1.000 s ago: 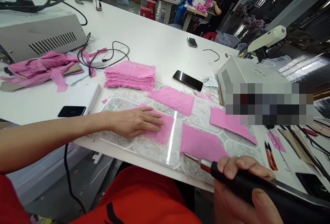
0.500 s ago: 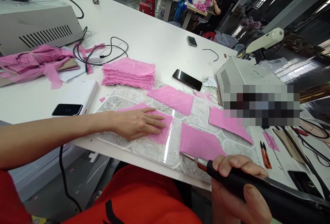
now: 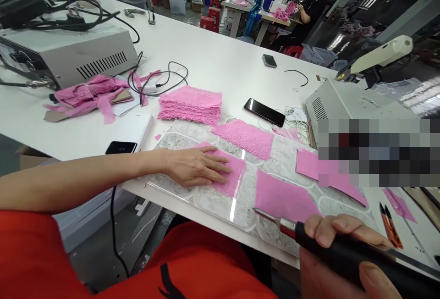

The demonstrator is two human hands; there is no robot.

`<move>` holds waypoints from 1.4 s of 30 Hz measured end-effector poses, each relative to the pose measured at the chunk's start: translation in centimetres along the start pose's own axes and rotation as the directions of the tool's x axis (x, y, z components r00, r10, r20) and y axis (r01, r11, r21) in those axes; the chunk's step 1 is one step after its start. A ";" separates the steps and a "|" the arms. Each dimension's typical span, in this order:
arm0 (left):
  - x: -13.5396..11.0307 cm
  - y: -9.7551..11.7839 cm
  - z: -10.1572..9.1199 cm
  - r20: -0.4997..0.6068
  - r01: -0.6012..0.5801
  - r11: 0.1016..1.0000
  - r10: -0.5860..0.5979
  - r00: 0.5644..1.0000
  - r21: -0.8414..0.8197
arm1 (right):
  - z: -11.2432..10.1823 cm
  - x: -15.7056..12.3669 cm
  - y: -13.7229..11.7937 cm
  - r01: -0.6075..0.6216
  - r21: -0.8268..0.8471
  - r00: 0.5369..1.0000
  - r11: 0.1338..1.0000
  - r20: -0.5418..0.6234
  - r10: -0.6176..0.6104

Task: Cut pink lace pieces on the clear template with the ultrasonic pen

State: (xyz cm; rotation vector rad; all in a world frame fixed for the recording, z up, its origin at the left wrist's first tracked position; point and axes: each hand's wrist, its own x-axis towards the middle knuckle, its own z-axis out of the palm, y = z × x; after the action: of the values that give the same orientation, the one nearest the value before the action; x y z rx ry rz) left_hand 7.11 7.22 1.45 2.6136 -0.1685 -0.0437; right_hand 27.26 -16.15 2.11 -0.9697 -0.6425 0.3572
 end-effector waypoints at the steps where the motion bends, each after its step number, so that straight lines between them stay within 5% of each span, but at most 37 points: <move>1: 0.0 0.0 0.1 0.007 -0.011 1.000 0.010 1.000 0.015 | 0.1 0.0 0.2 0.008 0.010 1.000 1.000 0.024 -0.008; 16: -1.2 -1.0 0.6 0.028 -0.039 0.989 0.036 0.999 0.140 | 2.1 -0.8 1.8 -0.026 0.099 0.974 0.995 0.225 0.003; 42: -2.2 -1.3 1.2 -0.013 -0.033 0.977 0.036 0.999 0.209 | 2.5 -0.2 2.8 0.004 0.116 0.974 0.993 0.225 -0.030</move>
State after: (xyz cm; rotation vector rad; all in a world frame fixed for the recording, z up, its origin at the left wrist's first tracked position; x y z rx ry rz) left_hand 5.03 8.02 -0.25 2.8189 -0.2236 0.0093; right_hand 25.51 -13.20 0.64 -0.8185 -0.8284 0.4891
